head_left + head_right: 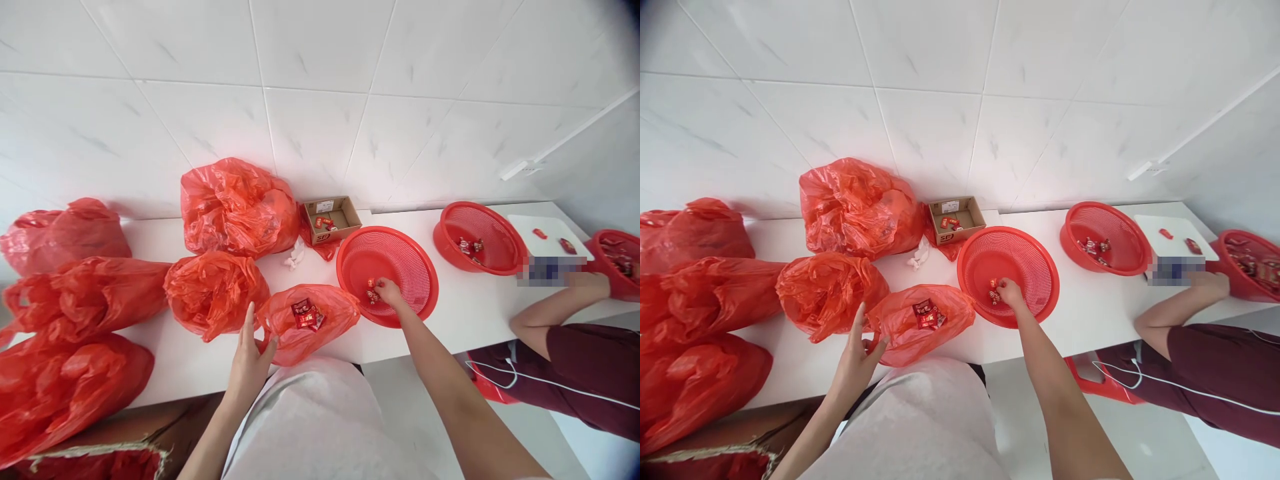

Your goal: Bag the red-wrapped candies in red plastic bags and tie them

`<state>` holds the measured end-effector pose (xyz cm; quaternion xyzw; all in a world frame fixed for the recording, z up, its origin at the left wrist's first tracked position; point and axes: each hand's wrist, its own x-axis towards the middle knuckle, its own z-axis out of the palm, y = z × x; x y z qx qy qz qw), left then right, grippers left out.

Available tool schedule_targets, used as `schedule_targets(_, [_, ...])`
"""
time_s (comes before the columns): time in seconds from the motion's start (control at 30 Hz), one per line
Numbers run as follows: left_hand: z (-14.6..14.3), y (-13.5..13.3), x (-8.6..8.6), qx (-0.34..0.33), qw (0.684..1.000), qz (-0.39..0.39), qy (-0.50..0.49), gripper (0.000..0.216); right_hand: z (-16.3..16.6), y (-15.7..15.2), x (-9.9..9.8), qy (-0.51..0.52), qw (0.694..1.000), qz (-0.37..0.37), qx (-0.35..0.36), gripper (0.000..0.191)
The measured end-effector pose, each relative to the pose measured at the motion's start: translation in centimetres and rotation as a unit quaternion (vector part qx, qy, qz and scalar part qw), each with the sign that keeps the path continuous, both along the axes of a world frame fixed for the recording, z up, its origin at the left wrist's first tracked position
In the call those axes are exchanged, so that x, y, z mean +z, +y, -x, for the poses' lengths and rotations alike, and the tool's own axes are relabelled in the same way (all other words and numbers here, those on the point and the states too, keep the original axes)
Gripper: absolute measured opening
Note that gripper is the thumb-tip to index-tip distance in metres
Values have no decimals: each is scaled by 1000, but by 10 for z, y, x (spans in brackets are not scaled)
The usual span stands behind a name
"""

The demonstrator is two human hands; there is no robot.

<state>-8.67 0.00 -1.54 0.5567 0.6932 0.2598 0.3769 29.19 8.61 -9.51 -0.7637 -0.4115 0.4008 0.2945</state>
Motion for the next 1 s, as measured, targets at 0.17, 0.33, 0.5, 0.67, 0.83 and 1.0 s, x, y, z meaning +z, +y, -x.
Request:
schedule_targets(0.17, [3,-1,-8,36,999,12,-37,75,32,-2,51,88,993,-70,26,15])
schedule_targets(0.33, [2,1,-15,40,991,24,-124,41,145,-22,47,131,958,-135,215,11])
schedule_targets(0.5, [4,-5,-9,48,987,18,-154,38,210,-34,10,-21,947,-118,298,16])
schedule_targets(0.67, [17,-16,-6,80,987,3,-139,37,163,-32,39,-210,906,-234,282,24])
schedule_targets(0.83, [27,-25,-4,80,989,-17,-120,38,106,-46,62,-343,899,-86,257,42])
schedule_targets(1.0, [29,-29,14,38,986,-24,-161,32,94,-69,101,-142,964,-19,226,32])
